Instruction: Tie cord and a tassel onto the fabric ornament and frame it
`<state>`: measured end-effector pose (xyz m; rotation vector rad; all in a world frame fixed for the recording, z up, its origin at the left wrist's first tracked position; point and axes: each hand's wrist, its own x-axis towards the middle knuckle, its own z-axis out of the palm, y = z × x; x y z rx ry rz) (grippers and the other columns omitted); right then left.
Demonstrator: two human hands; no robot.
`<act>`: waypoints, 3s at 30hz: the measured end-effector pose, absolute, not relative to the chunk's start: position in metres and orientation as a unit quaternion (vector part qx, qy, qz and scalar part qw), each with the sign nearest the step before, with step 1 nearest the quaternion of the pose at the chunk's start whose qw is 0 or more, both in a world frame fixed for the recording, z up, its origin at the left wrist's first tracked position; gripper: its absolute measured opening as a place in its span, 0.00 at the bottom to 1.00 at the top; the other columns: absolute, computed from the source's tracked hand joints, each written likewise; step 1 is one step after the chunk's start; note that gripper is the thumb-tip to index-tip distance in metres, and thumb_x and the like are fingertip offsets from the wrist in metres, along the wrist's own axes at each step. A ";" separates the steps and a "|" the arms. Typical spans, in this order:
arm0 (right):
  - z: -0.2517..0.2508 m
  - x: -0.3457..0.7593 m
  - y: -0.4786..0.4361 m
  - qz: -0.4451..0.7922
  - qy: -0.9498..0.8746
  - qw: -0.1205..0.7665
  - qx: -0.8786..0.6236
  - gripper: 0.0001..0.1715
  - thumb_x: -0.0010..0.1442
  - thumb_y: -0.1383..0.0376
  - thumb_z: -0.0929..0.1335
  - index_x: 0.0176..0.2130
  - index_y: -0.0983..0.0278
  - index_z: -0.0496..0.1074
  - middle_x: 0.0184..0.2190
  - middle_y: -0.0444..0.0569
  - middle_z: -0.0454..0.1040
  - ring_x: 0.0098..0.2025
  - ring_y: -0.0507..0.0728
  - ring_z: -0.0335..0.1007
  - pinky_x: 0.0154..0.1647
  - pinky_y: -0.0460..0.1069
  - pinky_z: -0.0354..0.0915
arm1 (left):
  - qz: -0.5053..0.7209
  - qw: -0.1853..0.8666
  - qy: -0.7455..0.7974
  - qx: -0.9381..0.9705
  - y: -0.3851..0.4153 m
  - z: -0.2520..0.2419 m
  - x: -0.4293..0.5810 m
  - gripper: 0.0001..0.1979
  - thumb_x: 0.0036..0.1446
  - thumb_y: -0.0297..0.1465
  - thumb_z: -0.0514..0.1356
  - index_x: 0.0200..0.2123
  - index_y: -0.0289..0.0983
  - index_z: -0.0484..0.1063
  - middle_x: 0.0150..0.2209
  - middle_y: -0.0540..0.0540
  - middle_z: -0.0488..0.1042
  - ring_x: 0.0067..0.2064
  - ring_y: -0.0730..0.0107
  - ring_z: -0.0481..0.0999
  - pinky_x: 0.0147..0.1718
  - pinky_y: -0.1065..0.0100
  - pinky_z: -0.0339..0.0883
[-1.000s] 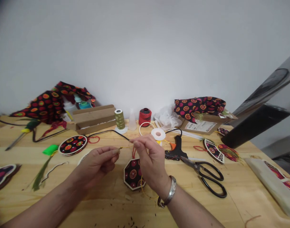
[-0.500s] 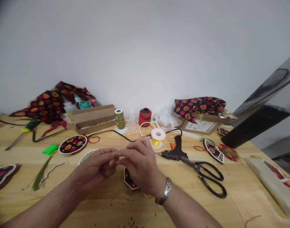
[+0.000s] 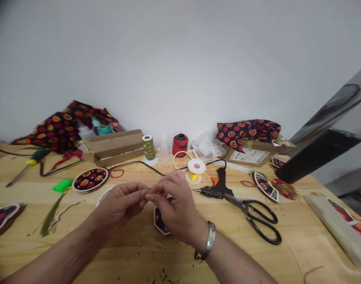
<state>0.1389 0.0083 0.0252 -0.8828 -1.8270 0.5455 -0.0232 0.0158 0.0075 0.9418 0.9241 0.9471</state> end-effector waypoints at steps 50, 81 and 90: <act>0.044 0.156 0.010 0.320 -0.751 0.274 -0.508 0.08 0.49 0.68 0.71 0.20 0.64 0.72 0.18 0.42 0.70 0.24 0.50 0.63 0.25 0.46 0.58 | 0.350 0.306 0.445 0.766 0.005 0.014 -0.017 0.08 0.55 0.28 0.57 0.27 0.39 0.75 0.21 0.53 0.74 0.23 0.74 0.69 0.22 0.75 0.59; 0.034 0.146 0.001 0.200 -0.783 0.318 -0.497 0.06 0.52 0.71 0.68 0.25 0.64 0.69 0.26 0.45 0.69 0.34 0.55 0.62 0.35 0.50 0.58 | 0.299 0.240 0.441 0.811 0.005 0.008 -0.018 0.10 0.57 0.27 0.53 0.35 0.39 0.75 0.29 0.48 0.79 0.31 0.68 0.76 0.30 0.71 0.62; 0.034 0.145 -0.001 0.175 -0.787 0.320 -0.498 0.02 0.53 0.71 0.68 0.30 0.64 0.70 0.29 0.46 0.69 0.36 0.55 0.61 0.38 0.51 0.59 | 0.285 0.210 0.445 0.823 0.006 0.004 -0.020 0.10 0.58 0.27 0.52 0.36 0.37 0.74 0.29 0.47 0.79 0.31 0.67 0.76 0.30 0.69 0.61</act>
